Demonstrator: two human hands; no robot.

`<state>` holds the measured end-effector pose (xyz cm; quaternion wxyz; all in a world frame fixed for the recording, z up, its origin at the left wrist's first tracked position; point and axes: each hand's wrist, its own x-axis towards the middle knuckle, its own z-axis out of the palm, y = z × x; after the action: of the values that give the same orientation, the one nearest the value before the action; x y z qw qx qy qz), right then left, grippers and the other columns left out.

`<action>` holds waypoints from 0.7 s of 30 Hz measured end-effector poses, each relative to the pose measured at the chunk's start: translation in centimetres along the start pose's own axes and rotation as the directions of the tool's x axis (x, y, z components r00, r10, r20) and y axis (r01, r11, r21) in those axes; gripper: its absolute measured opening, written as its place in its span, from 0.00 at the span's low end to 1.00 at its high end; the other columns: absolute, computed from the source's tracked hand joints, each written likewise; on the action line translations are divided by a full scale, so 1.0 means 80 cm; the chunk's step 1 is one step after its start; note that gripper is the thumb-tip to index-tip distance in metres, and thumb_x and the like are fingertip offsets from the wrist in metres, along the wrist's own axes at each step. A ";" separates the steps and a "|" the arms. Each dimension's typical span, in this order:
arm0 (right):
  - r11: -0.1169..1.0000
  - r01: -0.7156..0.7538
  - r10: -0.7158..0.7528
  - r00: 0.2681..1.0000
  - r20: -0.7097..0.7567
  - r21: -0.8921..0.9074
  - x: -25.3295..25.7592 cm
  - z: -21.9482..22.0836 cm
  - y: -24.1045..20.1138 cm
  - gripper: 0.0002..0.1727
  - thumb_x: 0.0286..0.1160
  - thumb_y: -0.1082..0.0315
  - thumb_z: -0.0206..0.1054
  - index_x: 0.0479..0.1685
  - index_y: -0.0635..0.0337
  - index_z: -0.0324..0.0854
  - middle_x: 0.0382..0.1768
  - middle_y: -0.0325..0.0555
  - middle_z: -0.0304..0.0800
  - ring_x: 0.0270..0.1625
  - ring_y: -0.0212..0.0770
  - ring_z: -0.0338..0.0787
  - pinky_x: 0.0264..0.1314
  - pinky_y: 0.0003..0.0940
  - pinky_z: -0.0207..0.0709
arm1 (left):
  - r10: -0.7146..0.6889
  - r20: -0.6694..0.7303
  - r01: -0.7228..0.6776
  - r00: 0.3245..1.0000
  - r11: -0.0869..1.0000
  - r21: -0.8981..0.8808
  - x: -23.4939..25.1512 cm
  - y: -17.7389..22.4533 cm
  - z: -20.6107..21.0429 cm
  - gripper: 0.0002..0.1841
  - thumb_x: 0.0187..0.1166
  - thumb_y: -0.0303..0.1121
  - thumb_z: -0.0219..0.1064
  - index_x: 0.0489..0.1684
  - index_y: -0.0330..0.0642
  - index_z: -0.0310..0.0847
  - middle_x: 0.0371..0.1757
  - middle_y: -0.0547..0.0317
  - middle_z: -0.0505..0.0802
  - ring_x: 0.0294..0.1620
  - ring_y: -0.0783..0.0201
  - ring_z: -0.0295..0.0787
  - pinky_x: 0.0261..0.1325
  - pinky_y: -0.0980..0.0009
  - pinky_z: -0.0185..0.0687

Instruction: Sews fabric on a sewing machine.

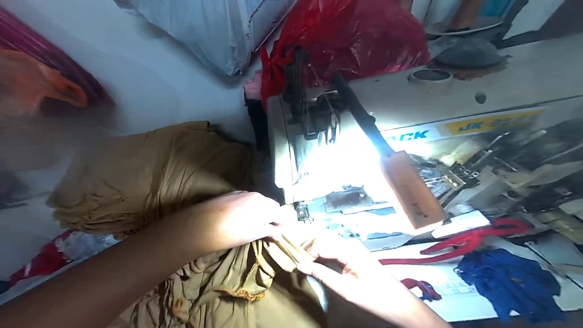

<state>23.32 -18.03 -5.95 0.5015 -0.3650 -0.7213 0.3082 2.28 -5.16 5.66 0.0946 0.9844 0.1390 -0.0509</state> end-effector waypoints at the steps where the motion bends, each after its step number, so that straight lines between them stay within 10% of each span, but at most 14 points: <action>1: 1.000 -0.023 0.023 1.000 0.009 0.003 0.002 -0.001 0.001 0.13 0.82 0.62 0.67 0.36 0.61 0.90 0.38 0.39 0.92 0.45 0.21 0.89 0.50 0.17 0.83 | -0.032 0.020 0.031 0.999 0.999 0.013 0.001 0.002 -0.004 0.13 0.84 0.44 0.64 0.33 0.51 0.88 0.30 0.68 0.86 0.33 0.71 0.84 0.35 0.69 0.81; 9: 0.987 -0.126 0.121 0.991 0.058 0.098 0.009 -0.005 0.014 0.12 0.79 0.60 0.70 0.38 0.59 0.92 0.36 0.32 0.91 0.34 0.15 0.84 0.37 0.12 0.79 | 0.114 -0.124 -0.088 0.986 0.976 0.200 -0.010 0.053 -0.008 0.13 0.79 0.48 0.65 0.43 0.52 0.88 0.31 0.68 0.88 0.34 0.70 0.88 0.32 0.71 0.82; 14: 0.989 -0.128 0.122 0.990 0.076 0.075 0.010 -0.007 0.015 0.13 0.80 0.58 0.69 0.37 0.58 0.91 0.37 0.33 0.91 0.35 0.15 0.83 0.37 0.12 0.77 | -0.250 0.206 0.212 0.946 0.959 0.188 0.007 0.056 -0.023 0.20 0.72 0.50 0.77 0.55 0.51 0.84 0.47 0.61 0.91 0.50 0.60 0.90 0.51 0.56 0.84; 18: 0.986 -0.117 0.108 0.991 0.083 0.121 0.009 -0.008 0.016 0.12 0.80 0.60 0.70 0.38 0.59 0.92 0.38 0.34 0.92 0.36 0.16 0.86 0.40 0.13 0.81 | -0.042 0.025 0.037 0.999 0.985 0.169 -0.005 0.057 -0.009 0.20 0.66 0.51 0.78 0.53 0.57 0.83 0.35 0.70 0.88 0.35 0.68 0.88 0.31 0.65 0.82; 21: 0.985 -0.129 0.120 0.989 0.082 0.117 0.009 -0.008 0.016 0.12 0.80 0.59 0.70 0.37 0.57 0.92 0.37 0.32 0.91 0.35 0.17 0.85 0.38 0.13 0.80 | -0.191 0.130 0.163 0.973 0.965 0.204 -0.002 0.053 -0.018 0.27 0.68 0.53 0.79 0.62 0.55 0.81 0.44 0.65 0.90 0.46 0.63 0.89 0.47 0.59 0.84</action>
<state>24.05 -16.67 -6.45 0.4754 -0.3662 -0.6951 0.3959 3.43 -8.94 7.80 0.0045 0.9660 0.2136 -0.1456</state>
